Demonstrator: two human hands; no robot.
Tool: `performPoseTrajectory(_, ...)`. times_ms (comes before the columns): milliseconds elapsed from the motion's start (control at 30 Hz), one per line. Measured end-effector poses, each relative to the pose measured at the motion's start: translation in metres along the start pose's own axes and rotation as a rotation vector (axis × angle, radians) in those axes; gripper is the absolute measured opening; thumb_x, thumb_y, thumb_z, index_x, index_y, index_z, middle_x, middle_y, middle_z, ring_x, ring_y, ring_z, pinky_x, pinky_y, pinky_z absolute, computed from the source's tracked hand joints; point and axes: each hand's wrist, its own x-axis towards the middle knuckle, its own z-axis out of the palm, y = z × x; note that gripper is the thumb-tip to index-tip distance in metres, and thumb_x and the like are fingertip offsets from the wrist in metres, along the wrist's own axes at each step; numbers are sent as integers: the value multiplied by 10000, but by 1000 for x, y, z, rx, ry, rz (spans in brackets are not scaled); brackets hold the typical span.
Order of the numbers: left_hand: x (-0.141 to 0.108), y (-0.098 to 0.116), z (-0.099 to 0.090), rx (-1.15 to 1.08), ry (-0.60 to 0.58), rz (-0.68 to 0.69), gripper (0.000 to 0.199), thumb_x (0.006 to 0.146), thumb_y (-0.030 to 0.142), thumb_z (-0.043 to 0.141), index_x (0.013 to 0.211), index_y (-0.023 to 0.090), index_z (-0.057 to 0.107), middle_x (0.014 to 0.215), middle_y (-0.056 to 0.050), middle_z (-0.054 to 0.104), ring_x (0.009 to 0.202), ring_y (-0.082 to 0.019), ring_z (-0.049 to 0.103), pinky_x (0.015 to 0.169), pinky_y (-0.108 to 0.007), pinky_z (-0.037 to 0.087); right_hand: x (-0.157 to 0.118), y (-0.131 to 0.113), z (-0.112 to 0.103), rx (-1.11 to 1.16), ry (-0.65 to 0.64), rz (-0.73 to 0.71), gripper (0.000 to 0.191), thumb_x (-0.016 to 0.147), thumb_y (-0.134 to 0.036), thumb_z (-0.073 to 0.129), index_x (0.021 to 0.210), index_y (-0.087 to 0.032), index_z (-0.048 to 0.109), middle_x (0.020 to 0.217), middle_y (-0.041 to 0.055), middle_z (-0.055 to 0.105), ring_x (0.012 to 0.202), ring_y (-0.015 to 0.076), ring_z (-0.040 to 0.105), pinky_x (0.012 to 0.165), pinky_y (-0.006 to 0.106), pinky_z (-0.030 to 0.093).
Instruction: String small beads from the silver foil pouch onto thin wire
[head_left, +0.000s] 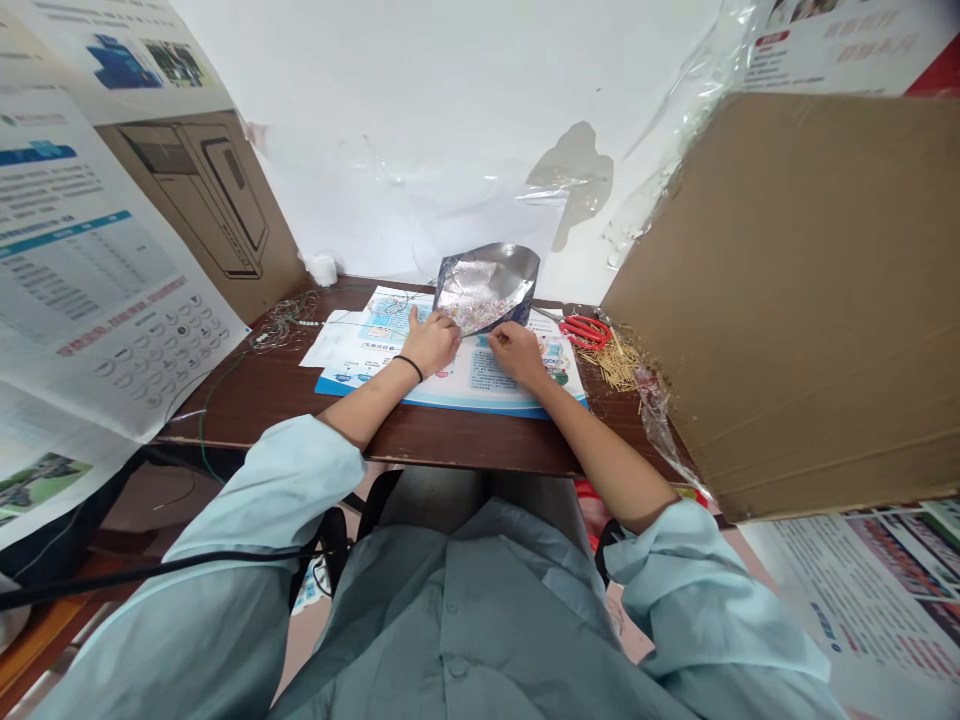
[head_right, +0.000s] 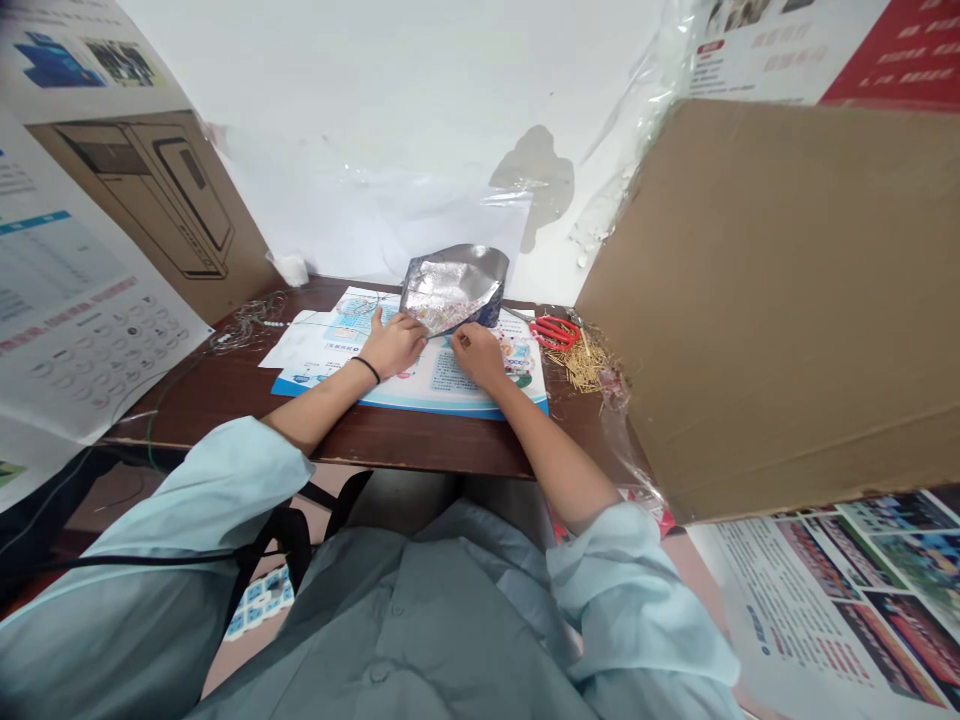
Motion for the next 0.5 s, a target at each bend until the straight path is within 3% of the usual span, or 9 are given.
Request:
performPoseTrajectory(267, 1, 2, -6, -14, 74, 20, 316, 897, 178, 471, 1075, 220, 729, 1168, -139, 688, 1166, -330, 545, 1121, -647, 214, -2, -5, -6, 98, -65, 20, 97, 859, -224, 507, 811, -219, 592, 774, 0, 685, 723, 157, 604, 748, 278, 433)
performPoseTrajectory(400, 2, 7, -6, -181, 142, 49, 333, 899, 159, 461, 1110, 175, 719, 1159, -149, 686, 1152, -296, 566, 1047, -488, 386, -3, -5, -5, 116, -91, 5, 119, 852, -193, 490, 833, -217, 605, 719, -15, 666, 665, 145, 580, 705, 260, 419)
performPoseTrajectory(500, 2, 12, -6, -369, 251, 7, 286, 889, 154, 496, 1064, 171, 722, 1107, -130, 698, 1127, -267, 589, 1015, -419, 427, -3, -4, -5, 76, -103, -9, 143, 852, -195, 490, 851, -209, 633, 704, -12, 649, 649, 147, 554, 677, 260, 394)
